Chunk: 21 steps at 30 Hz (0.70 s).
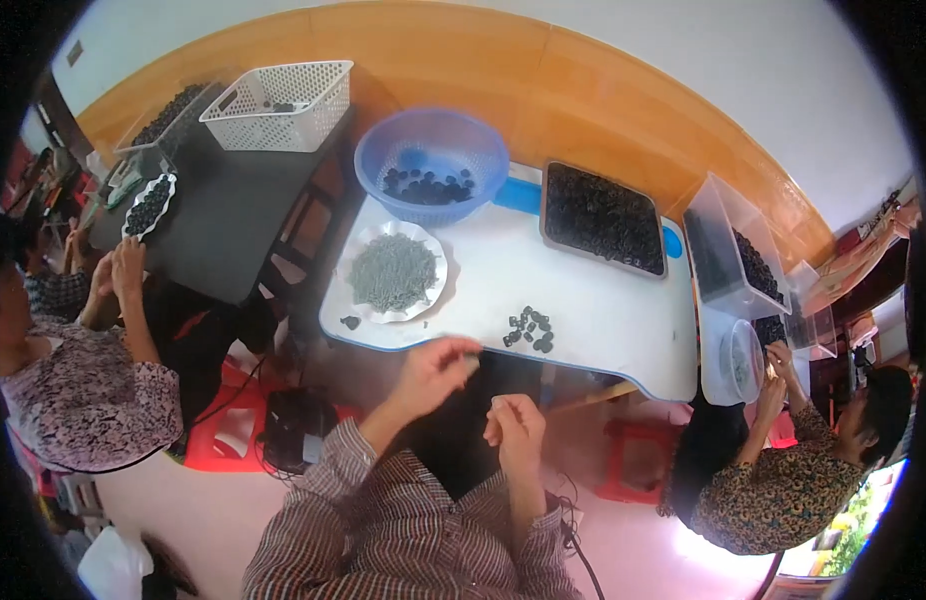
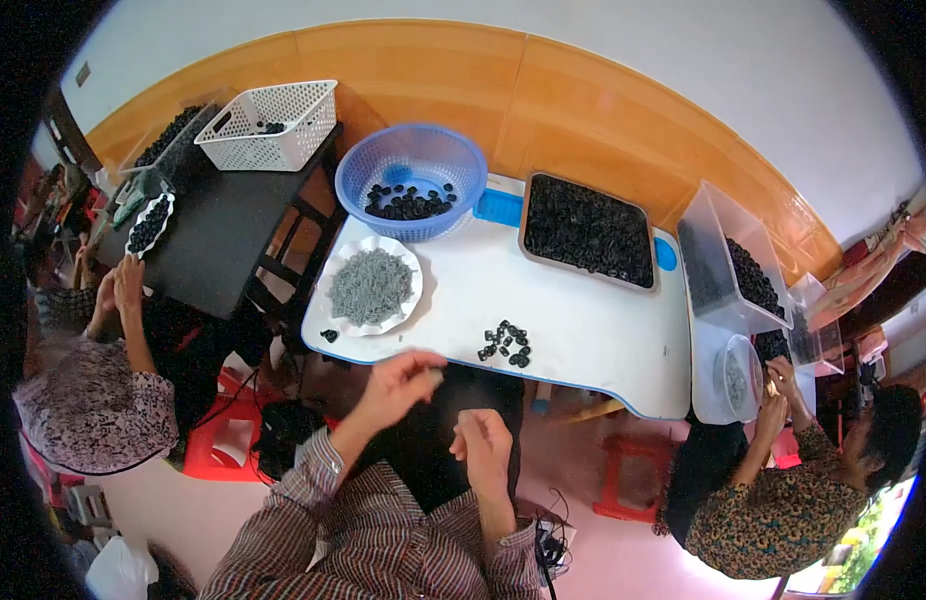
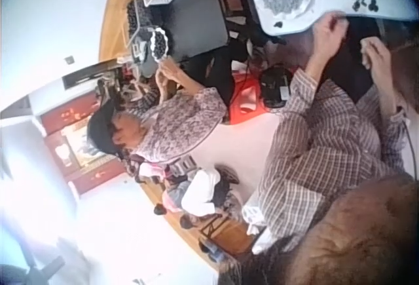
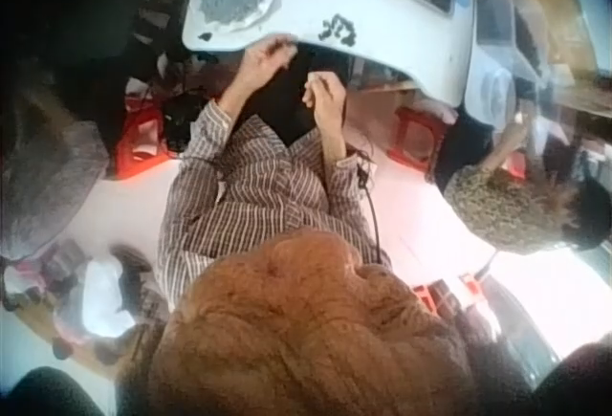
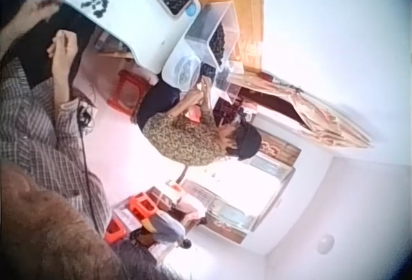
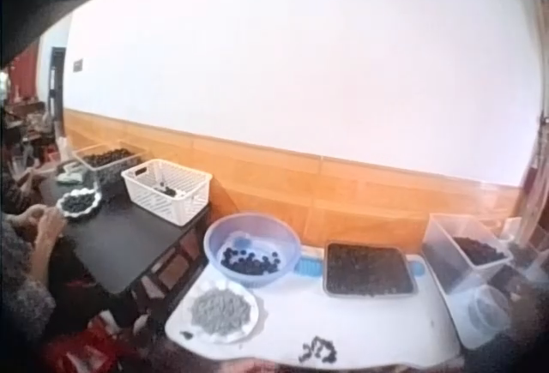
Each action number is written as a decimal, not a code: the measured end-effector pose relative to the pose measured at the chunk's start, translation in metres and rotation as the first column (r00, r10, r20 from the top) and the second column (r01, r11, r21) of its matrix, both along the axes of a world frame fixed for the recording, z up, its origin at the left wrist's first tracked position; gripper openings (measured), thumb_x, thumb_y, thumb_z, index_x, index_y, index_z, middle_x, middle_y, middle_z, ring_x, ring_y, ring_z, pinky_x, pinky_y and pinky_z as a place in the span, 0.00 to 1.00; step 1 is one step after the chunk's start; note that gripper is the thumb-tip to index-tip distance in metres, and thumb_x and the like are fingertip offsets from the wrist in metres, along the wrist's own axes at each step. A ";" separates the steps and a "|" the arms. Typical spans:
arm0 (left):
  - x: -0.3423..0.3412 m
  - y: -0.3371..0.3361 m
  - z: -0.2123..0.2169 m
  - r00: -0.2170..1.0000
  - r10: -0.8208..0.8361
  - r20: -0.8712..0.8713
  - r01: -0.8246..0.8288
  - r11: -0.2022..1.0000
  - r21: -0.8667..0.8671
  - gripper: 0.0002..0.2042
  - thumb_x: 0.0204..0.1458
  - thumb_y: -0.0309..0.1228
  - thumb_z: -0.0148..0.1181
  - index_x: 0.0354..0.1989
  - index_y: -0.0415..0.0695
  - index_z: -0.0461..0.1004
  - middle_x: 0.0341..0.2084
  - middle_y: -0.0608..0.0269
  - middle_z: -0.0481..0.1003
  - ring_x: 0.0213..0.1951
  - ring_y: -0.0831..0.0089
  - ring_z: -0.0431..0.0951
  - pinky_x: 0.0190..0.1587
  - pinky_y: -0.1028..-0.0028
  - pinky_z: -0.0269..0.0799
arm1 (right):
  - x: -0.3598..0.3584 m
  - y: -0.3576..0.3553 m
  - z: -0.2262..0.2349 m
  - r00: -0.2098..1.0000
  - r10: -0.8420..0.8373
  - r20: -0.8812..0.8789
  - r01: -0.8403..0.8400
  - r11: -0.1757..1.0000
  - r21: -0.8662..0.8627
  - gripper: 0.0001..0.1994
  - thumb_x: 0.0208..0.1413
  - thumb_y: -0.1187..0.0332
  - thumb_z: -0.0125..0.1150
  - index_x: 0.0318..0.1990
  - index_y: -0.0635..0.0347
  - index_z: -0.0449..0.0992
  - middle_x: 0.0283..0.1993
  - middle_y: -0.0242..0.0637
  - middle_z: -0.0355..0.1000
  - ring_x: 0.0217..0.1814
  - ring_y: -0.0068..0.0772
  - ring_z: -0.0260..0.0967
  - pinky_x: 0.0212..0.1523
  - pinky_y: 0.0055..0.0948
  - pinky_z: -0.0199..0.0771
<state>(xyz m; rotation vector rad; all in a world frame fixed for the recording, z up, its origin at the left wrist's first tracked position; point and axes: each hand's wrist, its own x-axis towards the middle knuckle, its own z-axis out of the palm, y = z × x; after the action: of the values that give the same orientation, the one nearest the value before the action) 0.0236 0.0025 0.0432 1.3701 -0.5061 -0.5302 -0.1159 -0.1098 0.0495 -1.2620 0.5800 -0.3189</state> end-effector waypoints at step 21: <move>0.093 -0.051 0.007 0.562 0.181 0.808 -0.491 0.858 0.149 0.06 0.52 0.28 0.60 0.32 0.37 0.78 0.21 0.54 0.76 0.21 0.66 0.75 0.26 0.69 0.69 | -0.006 -0.021 -0.030 0.993 -0.031 -0.110 0.034 0.999 0.024 0.10 0.59 0.68 0.55 0.43 0.65 0.73 0.31 0.33 0.72 0.22 0.17 0.66 0.20 0.16 0.63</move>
<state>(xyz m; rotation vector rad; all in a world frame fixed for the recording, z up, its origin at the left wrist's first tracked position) 0.1163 -0.0484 0.0506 2.0014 -0.8339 0.3788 -0.1218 -0.1307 0.0198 -1.2516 0.6966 -0.2697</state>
